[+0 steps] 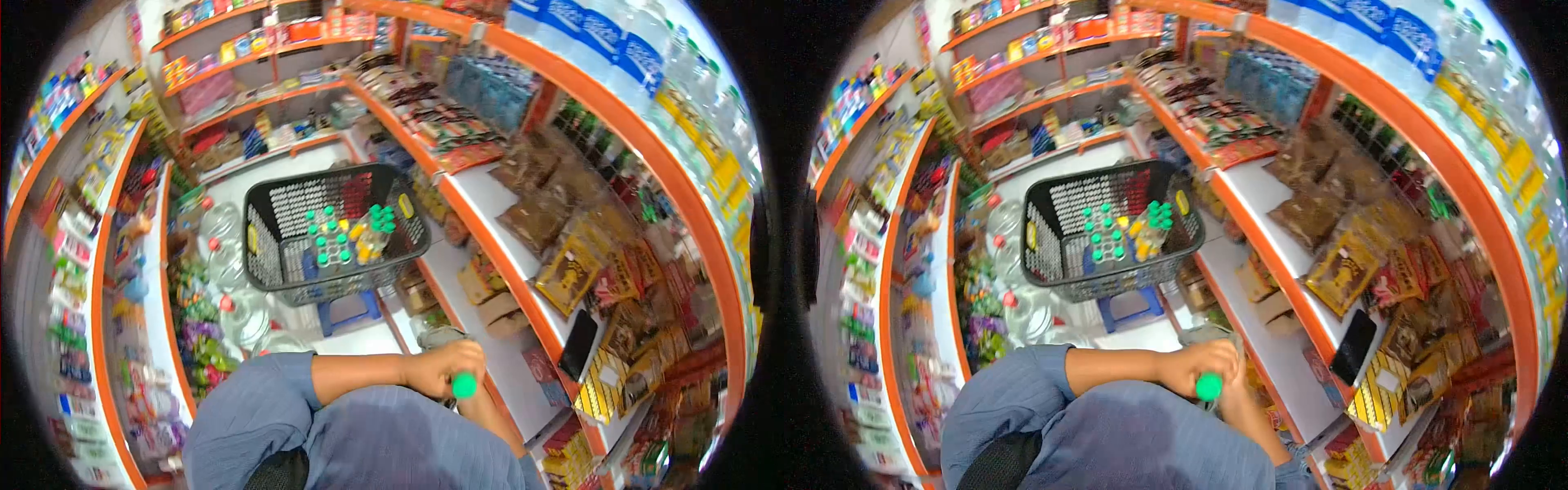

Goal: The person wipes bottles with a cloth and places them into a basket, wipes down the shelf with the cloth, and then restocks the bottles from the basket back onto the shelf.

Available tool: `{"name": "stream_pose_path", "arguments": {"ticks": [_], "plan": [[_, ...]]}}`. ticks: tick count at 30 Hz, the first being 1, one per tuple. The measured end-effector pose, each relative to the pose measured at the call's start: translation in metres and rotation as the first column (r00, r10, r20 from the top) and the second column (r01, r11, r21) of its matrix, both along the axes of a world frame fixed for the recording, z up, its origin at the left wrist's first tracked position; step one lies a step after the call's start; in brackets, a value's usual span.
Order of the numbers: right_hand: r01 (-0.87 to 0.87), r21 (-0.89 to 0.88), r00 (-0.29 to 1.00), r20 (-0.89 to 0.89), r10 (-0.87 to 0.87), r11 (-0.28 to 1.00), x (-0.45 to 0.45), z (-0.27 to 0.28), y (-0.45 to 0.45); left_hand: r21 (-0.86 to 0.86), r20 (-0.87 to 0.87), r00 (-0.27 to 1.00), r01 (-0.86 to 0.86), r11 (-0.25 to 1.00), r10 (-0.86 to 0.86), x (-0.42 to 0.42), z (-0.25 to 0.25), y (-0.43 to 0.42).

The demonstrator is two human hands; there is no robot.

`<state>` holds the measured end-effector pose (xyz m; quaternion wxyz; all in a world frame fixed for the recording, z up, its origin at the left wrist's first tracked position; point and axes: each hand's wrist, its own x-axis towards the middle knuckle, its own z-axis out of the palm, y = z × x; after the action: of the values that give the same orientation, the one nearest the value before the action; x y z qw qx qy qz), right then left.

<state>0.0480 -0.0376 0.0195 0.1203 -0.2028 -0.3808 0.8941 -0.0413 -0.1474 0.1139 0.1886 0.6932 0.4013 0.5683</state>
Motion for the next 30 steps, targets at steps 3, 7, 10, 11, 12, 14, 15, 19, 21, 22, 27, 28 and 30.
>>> {"name": "stream_pose_path", "arguments": {"ticks": [3,7,10,11,12,14,15,19,21,22,27,28,30], "plan": [[-0.101,-0.048,0.975,0.194,0.109,0.994,0.001,0.004,-0.020,0.094,-0.212,0.947,-0.227,0.969,0.242,0.010,-0.047,-0.010],[-0.179,-0.110,0.886,0.413,0.209,0.978,-0.007,0.014,-0.040,-0.092,-0.108,0.897,-0.438,0.894,0.429,-0.009,-0.082,-0.031],[-0.353,-0.177,0.783,0.483,0.393,0.919,-0.011,-0.019,-0.037,-0.133,-0.134,0.848,-0.529,0.838,0.514,-0.036,-0.085,-0.049],[-0.361,-0.187,0.775,0.484,0.406,0.914,-0.018,-0.009,-0.037,-0.199,-0.133,0.816,-0.579,0.791,0.563,-0.047,-0.080,-0.056],[-0.402,-0.149,0.822,0.376,0.428,0.903,-0.025,0.006,-0.037,-0.238,-0.092,0.796,-0.601,0.763,0.598,-0.056,-0.074,-0.061],[-0.425,-0.095,0.843,0.319,0.432,0.900,-0.041,0.020,-0.027,-0.261,0.179,0.754,-0.583,0.770,0.632,-0.078,-0.066,-0.068],[-0.410,-0.088,0.830,0.378,0.411,0.908,-0.046,0.022,-0.017,-0.275,0.436,0.656,-0.555,0.785,0.616,-0.091,-0.062,-0.072],[-0.367,0.066,0.837,0.459,0.298,0.928,-0.073,0.025,0.008,-0.113,0.449,0.453,-0.826,0.553,0.770,-0.193,-0.023,-0.113],[-0.340,0.149,0.837,0.498,0.227,0.929,-0.085,0.009,0.016,-0.292,0.493,0.204,-0.877,0.382,0.846,-0.244,-0.012,-0.138],[-0.325,0.231,0.834,0.527,0.163,0.917,-0.090,-0.001,0.019,-0.302,0.442,0.112,-0.915,0.266,0.890,-0.281,-0.030,-0.151],[-0.389,0.288,0.682,0.729,0.063,0.875,-0.127,-0.014,0.007,-0.287,0.118,-0.218,-0.942,-0.177,0.969,-0.431,-0.140,-0.198],[-0.413,0.324,0.671,0.741,0.044,0.851,-0.138,-0.010,0.002,-0.365,0.176,-0.186,-0.924,-0.112,0.967,-0.450,-0.167,-0.204],[-0.530,0.363,0.601,0.799,0.038,0.766,-0.134,-0.050,0.009,-0.253,-0.044,-0.190,-0.948,-0.195,0.981,-0.480,-0.224,-0.213]]}}
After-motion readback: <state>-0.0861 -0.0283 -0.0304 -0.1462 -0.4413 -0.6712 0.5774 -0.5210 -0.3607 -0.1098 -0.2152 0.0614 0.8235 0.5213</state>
